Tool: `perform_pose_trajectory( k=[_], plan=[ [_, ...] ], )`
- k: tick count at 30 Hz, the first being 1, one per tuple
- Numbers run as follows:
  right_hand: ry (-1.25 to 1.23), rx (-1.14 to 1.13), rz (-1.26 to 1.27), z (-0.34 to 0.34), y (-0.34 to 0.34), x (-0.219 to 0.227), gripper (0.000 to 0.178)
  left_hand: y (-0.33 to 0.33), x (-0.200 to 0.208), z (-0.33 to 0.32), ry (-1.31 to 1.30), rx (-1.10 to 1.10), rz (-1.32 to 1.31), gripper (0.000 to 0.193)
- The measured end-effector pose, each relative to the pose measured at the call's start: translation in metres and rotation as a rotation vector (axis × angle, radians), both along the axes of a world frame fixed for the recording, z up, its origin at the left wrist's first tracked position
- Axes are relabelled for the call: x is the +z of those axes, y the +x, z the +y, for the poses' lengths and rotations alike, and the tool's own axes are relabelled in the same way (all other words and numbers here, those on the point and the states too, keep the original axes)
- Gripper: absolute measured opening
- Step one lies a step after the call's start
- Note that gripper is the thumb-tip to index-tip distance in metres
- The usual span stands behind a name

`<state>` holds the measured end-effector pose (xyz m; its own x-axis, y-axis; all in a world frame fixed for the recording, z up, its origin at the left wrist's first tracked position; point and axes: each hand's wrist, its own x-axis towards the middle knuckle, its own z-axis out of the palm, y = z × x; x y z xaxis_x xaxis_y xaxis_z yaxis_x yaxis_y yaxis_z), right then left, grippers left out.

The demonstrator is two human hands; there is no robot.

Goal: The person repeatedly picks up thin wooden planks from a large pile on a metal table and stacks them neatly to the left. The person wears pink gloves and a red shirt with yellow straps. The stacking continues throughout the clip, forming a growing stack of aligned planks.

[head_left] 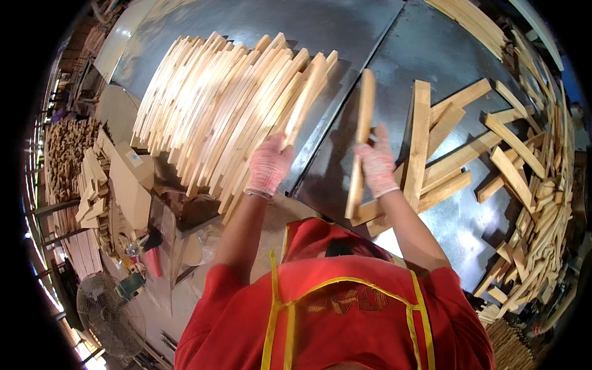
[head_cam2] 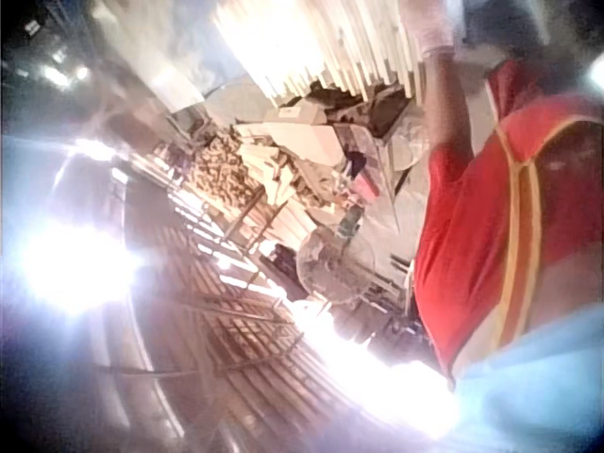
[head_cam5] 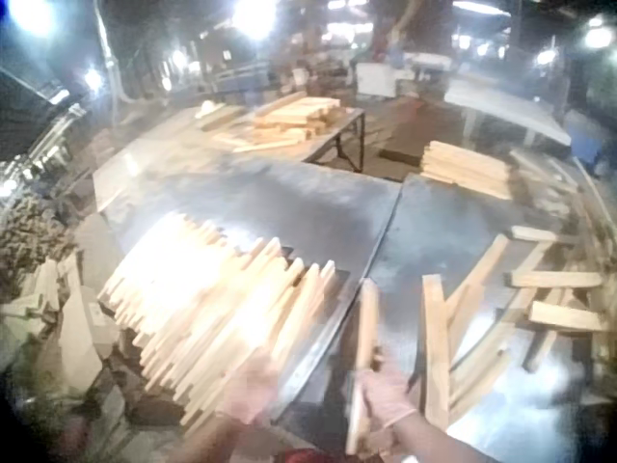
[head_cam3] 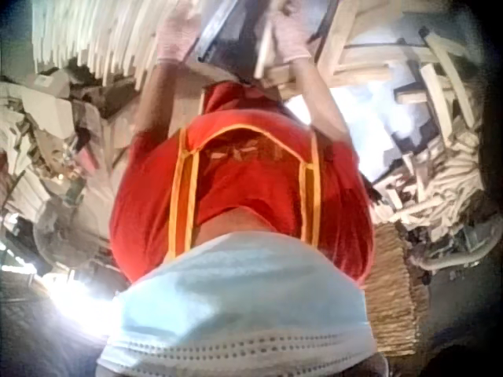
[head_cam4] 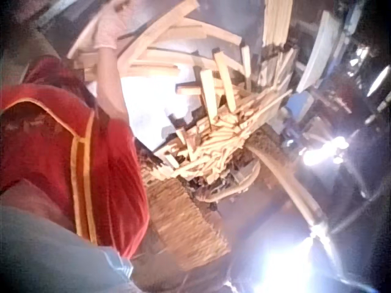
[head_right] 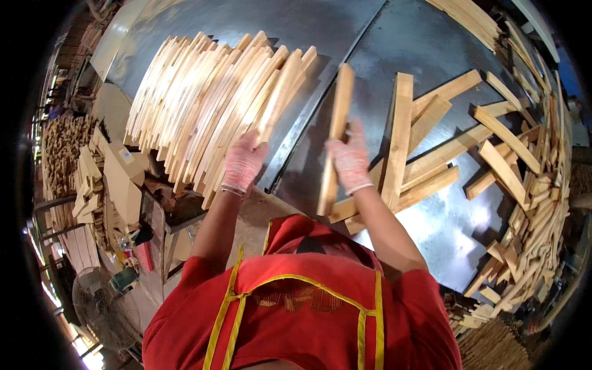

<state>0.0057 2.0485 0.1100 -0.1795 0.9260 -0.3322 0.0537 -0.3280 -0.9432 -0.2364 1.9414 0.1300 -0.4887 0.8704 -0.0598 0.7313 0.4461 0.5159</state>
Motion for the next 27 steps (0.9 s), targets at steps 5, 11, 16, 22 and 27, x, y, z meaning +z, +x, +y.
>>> perform_pose_trajectory(
  k=[5, 11, 16, 22, 27],
  plan=[
    [0.024, 0.742, -0.434, 0.018, -0.099, -0.006, 0.067, -0.054, 0.036, 0.002, 0.022, 0.349, -0.392, 0.029],
    [0.431, 0.441, -0.511, 0.145, -0.124, -0.004, 0.046, -0.11, 0.007, -0.025, -0.156, 0.074, 0.54, 0.042],
    [0.345, 0.314, -0.363, 0.272, -0.14, -0.053, 0.065, -0.052, -0.014, 0.031, -0.19, -0.181, 0.38, 0.04],
    [0.397, 0.076, -0.062, 0.165, -0.07, 0.039, 0.049, -0.055, -0.02, 0.049, -0.025, -0.125, 0.25, 0.044],
    [0.423, 0.166, -1.433, 0.058, 0.078, 0.009, 0.076, -0.088, 0.066, 0.056, 0.088, 0.242, -0.762, 0.028]
  ],
)
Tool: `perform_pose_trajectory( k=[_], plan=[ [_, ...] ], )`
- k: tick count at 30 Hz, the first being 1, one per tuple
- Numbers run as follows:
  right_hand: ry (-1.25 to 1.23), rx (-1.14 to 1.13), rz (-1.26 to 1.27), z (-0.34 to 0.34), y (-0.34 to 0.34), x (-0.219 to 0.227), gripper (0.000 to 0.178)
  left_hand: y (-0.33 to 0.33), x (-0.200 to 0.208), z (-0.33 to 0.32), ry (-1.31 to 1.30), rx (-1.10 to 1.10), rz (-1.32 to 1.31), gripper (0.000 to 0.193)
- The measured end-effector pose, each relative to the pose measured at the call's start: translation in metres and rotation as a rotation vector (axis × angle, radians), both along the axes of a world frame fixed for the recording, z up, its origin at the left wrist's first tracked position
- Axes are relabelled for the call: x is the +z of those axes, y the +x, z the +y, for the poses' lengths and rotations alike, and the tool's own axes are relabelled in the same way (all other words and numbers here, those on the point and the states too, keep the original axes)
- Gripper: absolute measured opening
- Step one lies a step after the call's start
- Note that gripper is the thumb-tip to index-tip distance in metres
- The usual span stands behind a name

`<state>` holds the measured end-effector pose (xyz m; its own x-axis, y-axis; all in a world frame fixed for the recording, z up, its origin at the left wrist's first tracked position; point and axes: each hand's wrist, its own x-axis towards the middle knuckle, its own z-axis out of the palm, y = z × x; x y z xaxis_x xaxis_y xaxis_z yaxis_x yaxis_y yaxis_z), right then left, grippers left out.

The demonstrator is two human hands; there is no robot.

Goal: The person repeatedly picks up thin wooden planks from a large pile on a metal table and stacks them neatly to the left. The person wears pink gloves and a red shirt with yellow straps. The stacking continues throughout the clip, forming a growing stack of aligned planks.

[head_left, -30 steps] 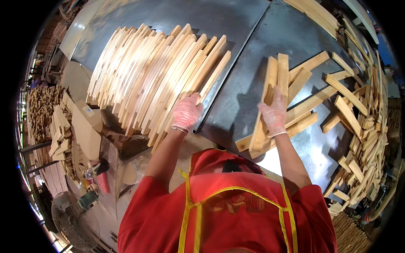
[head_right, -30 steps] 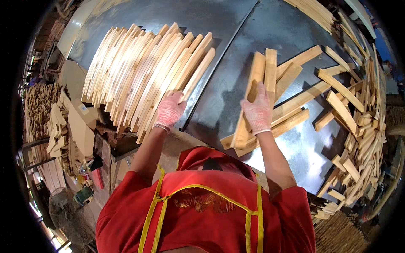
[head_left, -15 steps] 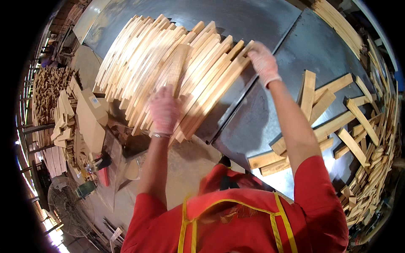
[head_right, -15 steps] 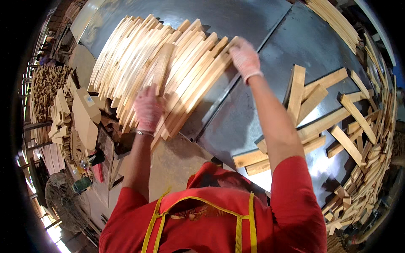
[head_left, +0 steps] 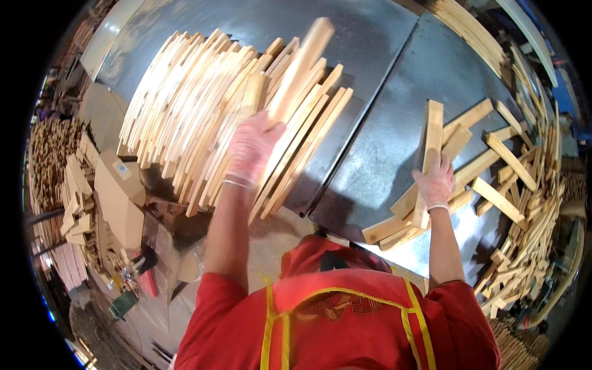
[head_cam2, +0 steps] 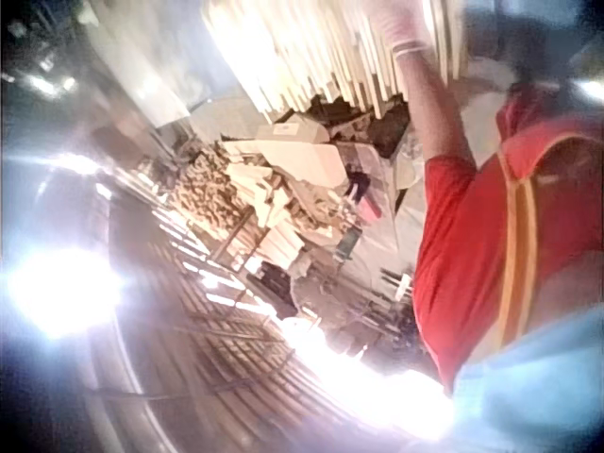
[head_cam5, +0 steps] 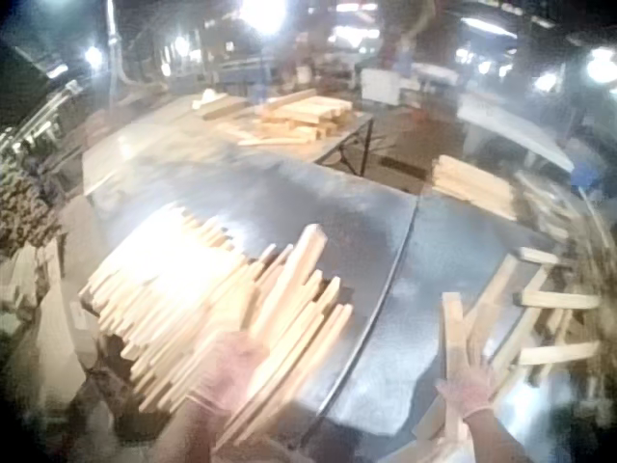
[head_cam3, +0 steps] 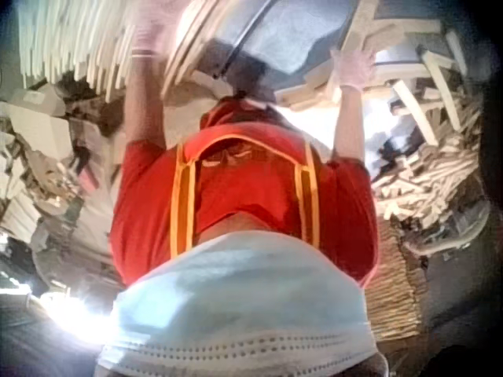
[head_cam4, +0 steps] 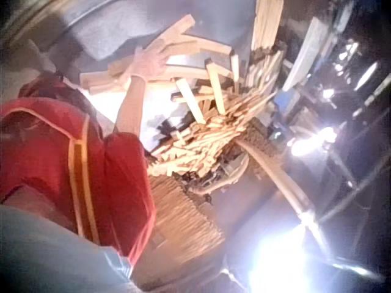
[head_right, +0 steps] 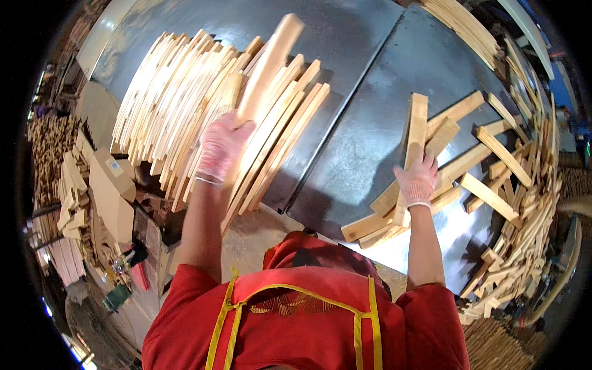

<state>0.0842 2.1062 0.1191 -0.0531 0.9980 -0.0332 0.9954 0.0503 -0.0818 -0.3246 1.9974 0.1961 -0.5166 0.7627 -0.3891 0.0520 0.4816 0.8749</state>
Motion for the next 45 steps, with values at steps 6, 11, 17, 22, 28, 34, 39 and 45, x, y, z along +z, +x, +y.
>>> perform_pose_trajectory(
  k=[6, 11, 17, 22, 28, 34, 39, 45],
  plan=[
    [-0.023, -0.127, 0.349, -0.033, -0.029, 0.02, 0.06, -0.056, -0.018, -0.045, -0.469, -0.216, 1.092, 0.057],
    [-0.712, -0.081, 0.876, -0.084, -0.147, 0.02, 0.067, -0.001, -0.084, -0.072, 0.428, -0.385, 1.219, 0.049],
    [-0.789, 0.412, 0.789, -0.081, -0.157, 0.018, 0.046, 0.067, -0.063, -0.072, -0.083, -0.729, 1.17, 0.059],
    [-0.285, -0.173, 0.875, -0.075, 0.085, 0.039, 0.068, 0.108, -0.087, -0.056, -0.006, -0.683, 1.398, 0.073],
    [0.972, -0.933, 0.404, -0.189, 0.448, 0.036, 0.058, 0.246, -0.118, 0.01, 0.092, -0.869, 0.924, 0.079],
    [0.06, -1.295, 0.245, -0.184, 0.594, 0.061, 0.109, 0.344, -0.153, 0.055, 0.296, -0.852, 0.261, 0.074],
    [0.196, -1.222, 0.387, -0.178, 0.651, 0.025, 0.098, 0.378, -0.118, 0.073, 0.146, -0.707, 0.319, 0.078],
    [0.367, -1.058, 0.695, -0.186, 0.592, 0.029, 0.074, 0.446, -0.077, 0.072, 0.002, -0.86, 0.768, 0.082]
  ],
)
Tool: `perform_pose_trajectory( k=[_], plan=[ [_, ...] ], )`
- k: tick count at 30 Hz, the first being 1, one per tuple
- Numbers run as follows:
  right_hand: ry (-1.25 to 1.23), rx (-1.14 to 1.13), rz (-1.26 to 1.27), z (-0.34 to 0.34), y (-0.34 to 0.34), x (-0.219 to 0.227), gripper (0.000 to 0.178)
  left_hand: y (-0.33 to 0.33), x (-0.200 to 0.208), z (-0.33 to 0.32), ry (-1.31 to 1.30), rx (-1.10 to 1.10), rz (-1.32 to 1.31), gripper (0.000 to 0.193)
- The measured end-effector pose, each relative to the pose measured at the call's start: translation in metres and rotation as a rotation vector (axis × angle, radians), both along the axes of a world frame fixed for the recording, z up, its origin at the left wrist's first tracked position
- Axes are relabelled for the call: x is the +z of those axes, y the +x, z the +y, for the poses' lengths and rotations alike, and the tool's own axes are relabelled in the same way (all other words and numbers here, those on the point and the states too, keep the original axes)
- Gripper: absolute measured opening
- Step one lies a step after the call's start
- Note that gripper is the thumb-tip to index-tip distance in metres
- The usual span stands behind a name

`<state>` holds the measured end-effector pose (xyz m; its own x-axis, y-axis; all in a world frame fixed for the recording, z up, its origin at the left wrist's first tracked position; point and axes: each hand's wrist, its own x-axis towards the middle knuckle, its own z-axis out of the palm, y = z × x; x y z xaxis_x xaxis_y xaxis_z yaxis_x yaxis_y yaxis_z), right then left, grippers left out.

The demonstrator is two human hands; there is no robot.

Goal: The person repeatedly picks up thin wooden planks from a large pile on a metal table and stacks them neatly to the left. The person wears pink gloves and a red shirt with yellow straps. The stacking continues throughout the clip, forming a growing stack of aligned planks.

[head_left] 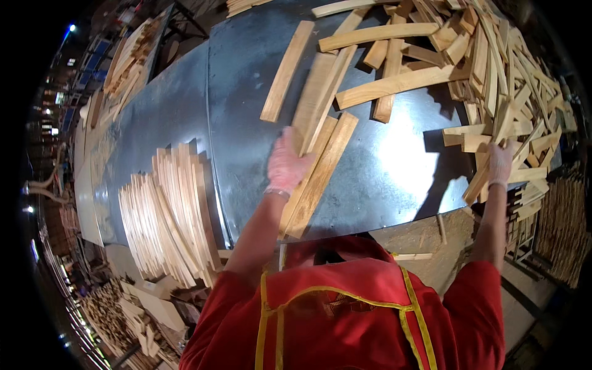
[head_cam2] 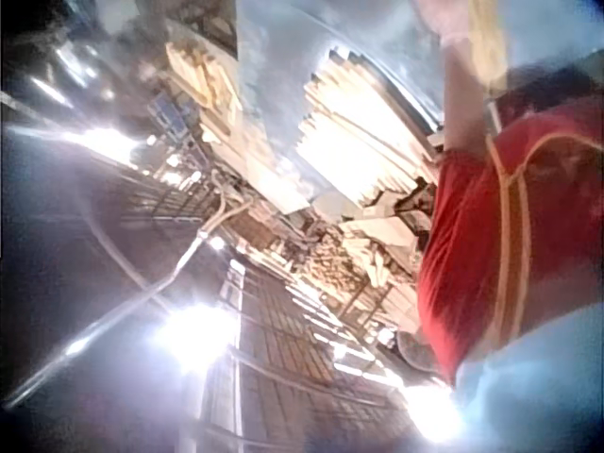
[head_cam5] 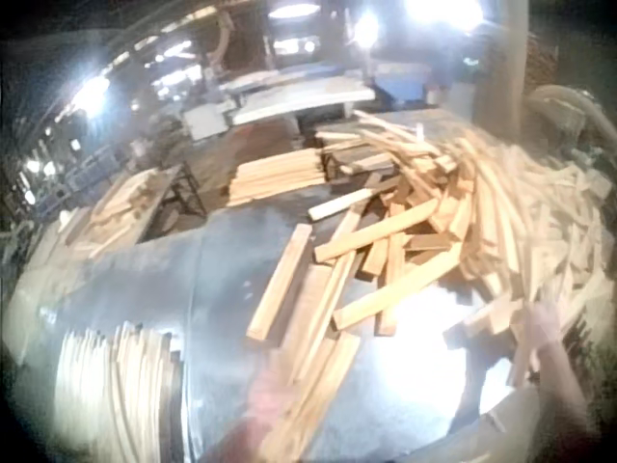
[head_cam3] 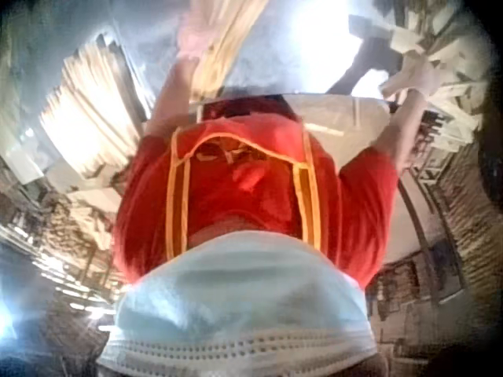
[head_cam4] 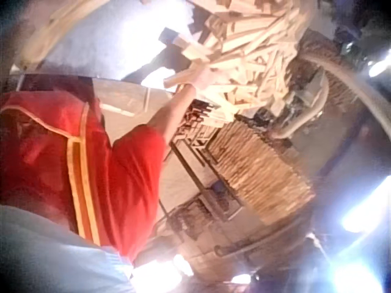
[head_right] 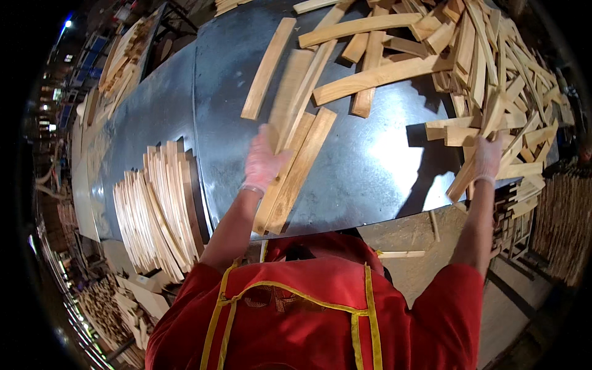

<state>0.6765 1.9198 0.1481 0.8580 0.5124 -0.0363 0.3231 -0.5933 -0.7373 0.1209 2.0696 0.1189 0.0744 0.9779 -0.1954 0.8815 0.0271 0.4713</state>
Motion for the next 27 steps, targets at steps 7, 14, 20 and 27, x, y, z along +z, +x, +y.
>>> perform_pose_trajectory(
  k=[7, 14, 20, 27],
  plan=[
    [0.564, 0.341, 0.794, 0.026, -0.254, 0.011, 0.063, -0.071, 0.003, -0.021, -0.418, -0.002, -0.455, 0.076],
    [0.275, 0.571, 1.406, 0.062, -0.527, -0.036, 0.056, -0.232, 0.025, -0.187, -0.446, 0.371, -0.972, 0.069],
    [-0.686, 1.535, 0.71, 0.098, -0.707, -0.064, 0.034, -0.315, 0.02, -0.2, -0.169, 0.345, 0.117, 0.079],
    [-0.245, 1.872, 0.375, 0.091, -0.691, -0.081, 0.046, -0.35, -0.035, -0.195, 0.286, 0.108, 0.419, 0.066]
  ],
)
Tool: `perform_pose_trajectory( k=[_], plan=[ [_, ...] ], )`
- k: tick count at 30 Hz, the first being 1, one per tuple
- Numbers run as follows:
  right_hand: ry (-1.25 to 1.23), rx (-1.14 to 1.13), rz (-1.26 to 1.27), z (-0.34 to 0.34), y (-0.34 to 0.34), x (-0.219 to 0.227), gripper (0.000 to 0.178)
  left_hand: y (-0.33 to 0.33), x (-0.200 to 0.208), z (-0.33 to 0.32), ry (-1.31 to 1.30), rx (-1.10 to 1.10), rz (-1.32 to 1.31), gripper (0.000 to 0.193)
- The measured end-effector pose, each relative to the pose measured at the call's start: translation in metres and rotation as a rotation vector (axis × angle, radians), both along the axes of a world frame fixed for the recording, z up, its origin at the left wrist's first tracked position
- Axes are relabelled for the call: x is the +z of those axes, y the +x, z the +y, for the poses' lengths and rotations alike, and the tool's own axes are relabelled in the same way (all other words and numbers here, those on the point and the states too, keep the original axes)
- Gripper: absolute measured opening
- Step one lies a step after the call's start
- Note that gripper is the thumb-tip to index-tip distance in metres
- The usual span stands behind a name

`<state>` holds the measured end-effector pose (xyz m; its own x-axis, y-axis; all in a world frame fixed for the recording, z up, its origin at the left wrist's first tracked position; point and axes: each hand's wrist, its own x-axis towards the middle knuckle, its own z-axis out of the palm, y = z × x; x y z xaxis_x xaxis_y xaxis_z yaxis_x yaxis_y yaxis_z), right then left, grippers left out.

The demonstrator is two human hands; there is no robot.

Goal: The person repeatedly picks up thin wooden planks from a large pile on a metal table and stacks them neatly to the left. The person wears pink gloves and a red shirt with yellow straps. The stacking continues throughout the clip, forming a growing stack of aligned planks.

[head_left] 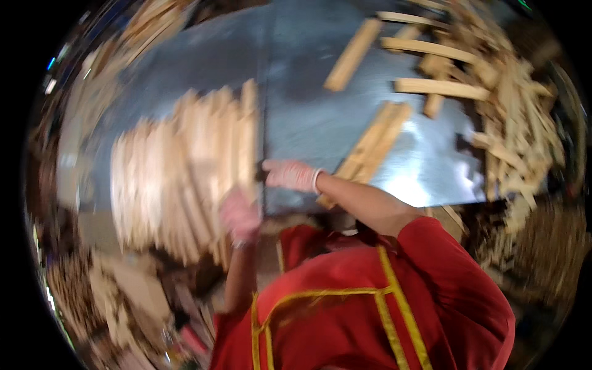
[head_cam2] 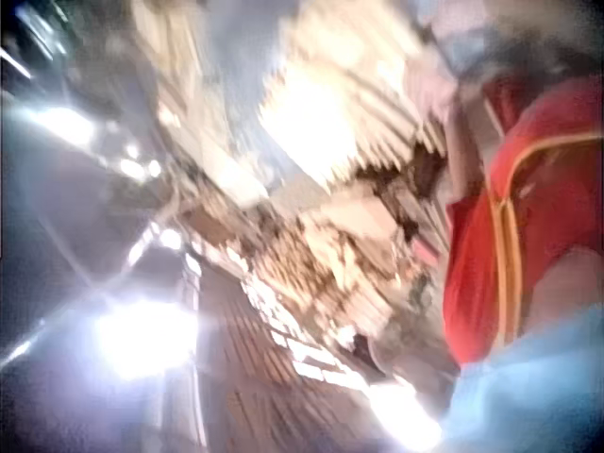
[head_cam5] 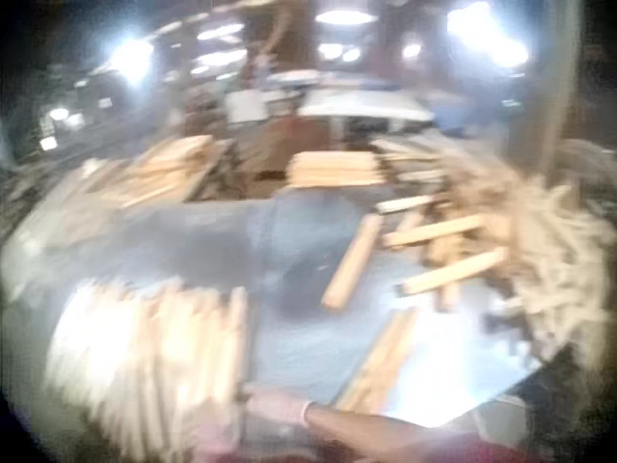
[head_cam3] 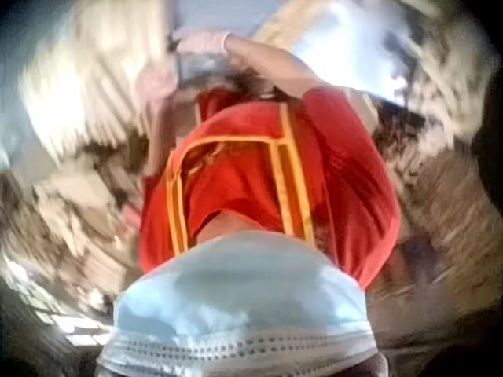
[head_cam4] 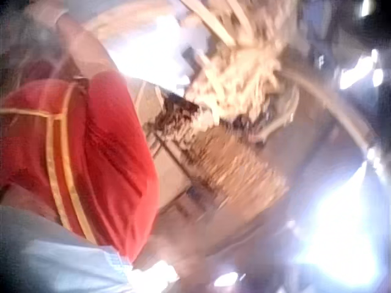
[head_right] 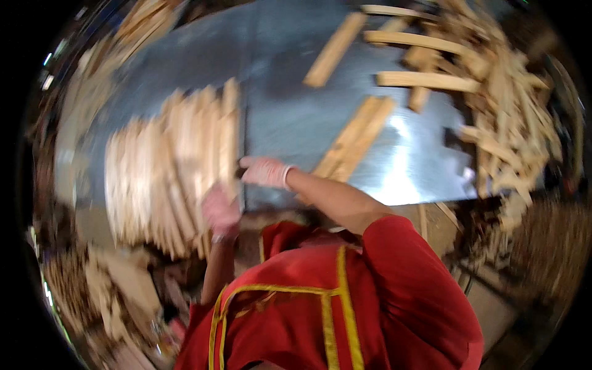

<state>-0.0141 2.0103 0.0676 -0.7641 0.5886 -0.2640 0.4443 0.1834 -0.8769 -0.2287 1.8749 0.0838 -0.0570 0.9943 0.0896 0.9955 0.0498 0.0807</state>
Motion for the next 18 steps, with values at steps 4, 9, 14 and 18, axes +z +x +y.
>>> perform_pose_trajectory(
  k=[4, 9, 14, 18],
  plan=[
    [-0.168, -0.61, -0.07, -0.02, 0.18, 0.094, 0.06, 0.029, 0.007, -0.002, 0.127, 0.064, 0.299, 0.076],
    [0.645, -1.609, -0.092, -0.062, 0.491, 0.064, 0.059, 0.092, -0.023, 0.026, -0.128, 0.013, -0.207, 0.092],
    [0.448, -2.334, -0.717, -0.136, 0.714, 0.116, 0.091, 0.279, 0.028, 0.041, -0.475, -0.292, -0.042, 0.124],
    [-0.11, -2.304, -0.394, -0.156, 0.807, 0.063, 0.109, 0.295, -0.005, 0.05, -0.264, -0.336, -0.069, 0.124]
  ],
)
